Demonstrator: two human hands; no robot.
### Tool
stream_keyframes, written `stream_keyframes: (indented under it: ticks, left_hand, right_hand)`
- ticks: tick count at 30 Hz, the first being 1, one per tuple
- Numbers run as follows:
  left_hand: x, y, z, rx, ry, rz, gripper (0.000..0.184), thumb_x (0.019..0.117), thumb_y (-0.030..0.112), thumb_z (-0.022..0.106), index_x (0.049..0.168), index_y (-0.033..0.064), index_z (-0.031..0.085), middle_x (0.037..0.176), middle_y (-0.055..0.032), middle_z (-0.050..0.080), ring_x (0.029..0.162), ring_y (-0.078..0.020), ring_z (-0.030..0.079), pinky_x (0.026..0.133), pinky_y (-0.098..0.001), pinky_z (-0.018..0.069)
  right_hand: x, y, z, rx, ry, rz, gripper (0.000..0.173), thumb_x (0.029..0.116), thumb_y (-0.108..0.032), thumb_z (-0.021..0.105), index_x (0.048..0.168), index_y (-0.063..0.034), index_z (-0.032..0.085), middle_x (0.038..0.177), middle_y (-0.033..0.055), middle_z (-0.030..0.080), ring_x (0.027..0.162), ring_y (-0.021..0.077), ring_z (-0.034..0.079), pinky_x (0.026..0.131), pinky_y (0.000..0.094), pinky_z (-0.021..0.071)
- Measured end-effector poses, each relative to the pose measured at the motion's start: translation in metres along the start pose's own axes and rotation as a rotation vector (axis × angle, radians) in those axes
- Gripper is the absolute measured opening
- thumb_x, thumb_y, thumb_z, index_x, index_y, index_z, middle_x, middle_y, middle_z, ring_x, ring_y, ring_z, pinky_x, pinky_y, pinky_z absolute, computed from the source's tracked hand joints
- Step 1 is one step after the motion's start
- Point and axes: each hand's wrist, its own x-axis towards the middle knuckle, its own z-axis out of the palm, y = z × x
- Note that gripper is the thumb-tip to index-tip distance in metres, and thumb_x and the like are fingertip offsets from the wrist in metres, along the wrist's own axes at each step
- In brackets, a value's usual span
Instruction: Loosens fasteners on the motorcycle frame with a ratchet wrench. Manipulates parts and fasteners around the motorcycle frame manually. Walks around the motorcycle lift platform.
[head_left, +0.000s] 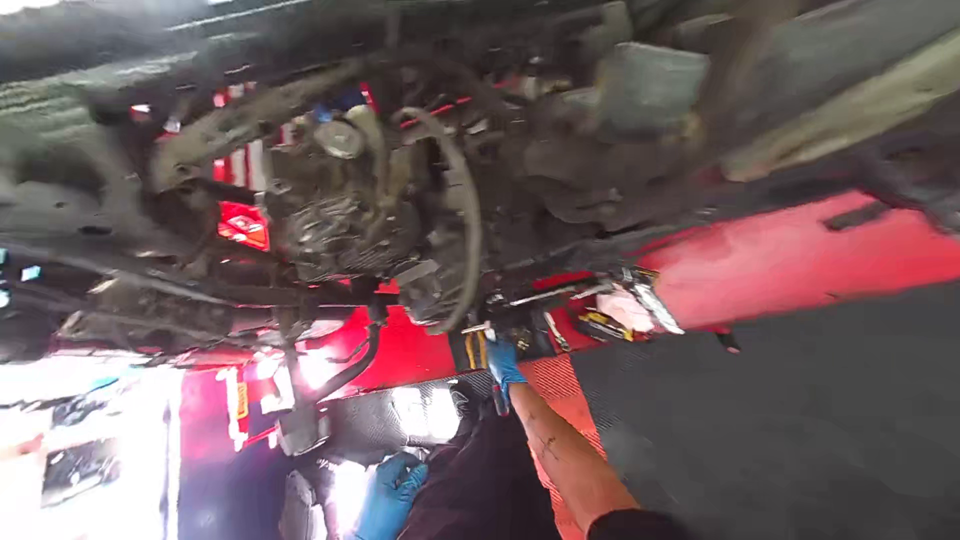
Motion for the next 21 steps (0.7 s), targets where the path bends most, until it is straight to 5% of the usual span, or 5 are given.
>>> stream_keyframes:
  ticks: [4, 7, 11, 15, 21]
  left_hand:
    - [-0.021, 0.039, -0.039, -0.078, 0.170, 0.208, 0.016, 0.0959, 0.023, 0.070, 0.099, 0.0096, 0.077, 0.079, 0.0020, 0.072, 0.070, -0.0055, 0.067, 0.070, -0.0303, 0.0586]
    - [-0.015, 0.100, -0.099, 0.012, 0.521, 0.407, 0.021, 0.0953, 0.028, 0.068, 0.103, 0.0091, 0.075, 0.075, 0.0052, 0.069, 0.063, -0.0014, 0.062, 0.060, -0.0245, 0.0554]
    - [0.039, 0.173, -0.194, 0.320, 0.862, 0.428, 0.036, 0.1025, 0.036, 0.058, 0.123, 0.0093, 0.072, 0.103, -0.0099, 0.076, 0.093, -0.0216, 0.073, 0.085, -0.0487, 0.0586]
    - [0.076, 0.223, -0.226, 0.600, 0.846, 0.212, 0.033, 0.1046, 0.032, 0.055, 0.130, 0.0181, 0.070, 0.115, -0.0147, 0.075, 0.110, -0.0369, 0.070, 0.094, -0.0641, 0.0517]
    - [0.076, 0.240, -0.227, 0.681, 0.699, 0.049, 0.034, 0.1043, 0.034, 0.053, 0.127, 0.0171, 0.072, 0.121, -0.0141, 0.073, 0.117, -0.0357, 0.067, 0.098, -0.0625, 0.0503]
  right_hand:
    - [0.023, -0.011, -0.004, -0.086, 0.006, -0.030, 0.042, 0.1038, -0.032, 0.058, 0.111, 0.0086, 0.067, 0.108, 0.0309, 0.066, 0.101, 0.0447, 0.064, 0.089, 0.0638, 0.0506]
    - [0.030, -0.012, -0.011, -0.341, -0.040, -0.043, 0.044, 0.1030, -0.032, 0.058, 0.116, 0.0096, 0.067, 0.120, 0.0341, 0.065, 0.115, 0.0484, 0.063, 0.099, 0.0657, 0.0481]
    - [0.028, -0.013, -0.020, -0.474, -0.073, -0.079, 0.041, 0.0992, -0.030, 0.064, 0.113, 0.0080, 0.068, 0.115, 0.0334, 0.067, 0.113, 0.0484, 0.064, 0.095, 0.0667, 0.0491]
    - [0.014, -0.015, -0.032, -0.446, -0.134, -0.211, 0.034, 0.1016, -0.030, 0.061, 0.112, 0.0003, 0.072, 0.111, 0.0273, 0.070, 0.109, 0.0440, 0.066, 0.094, 0.0665, 0.0495]
    - [-0.017, 0.003, -0.057, -0.200, -0.337, -0.257, 0.026, 0.1014, -0.023, 0.065, 0.106, 0.0004, 0.075, 0.098, 0.0190, 0.073, 0.093, 0.0302, 0.069, 0.090, 0.0542, 0.0534]
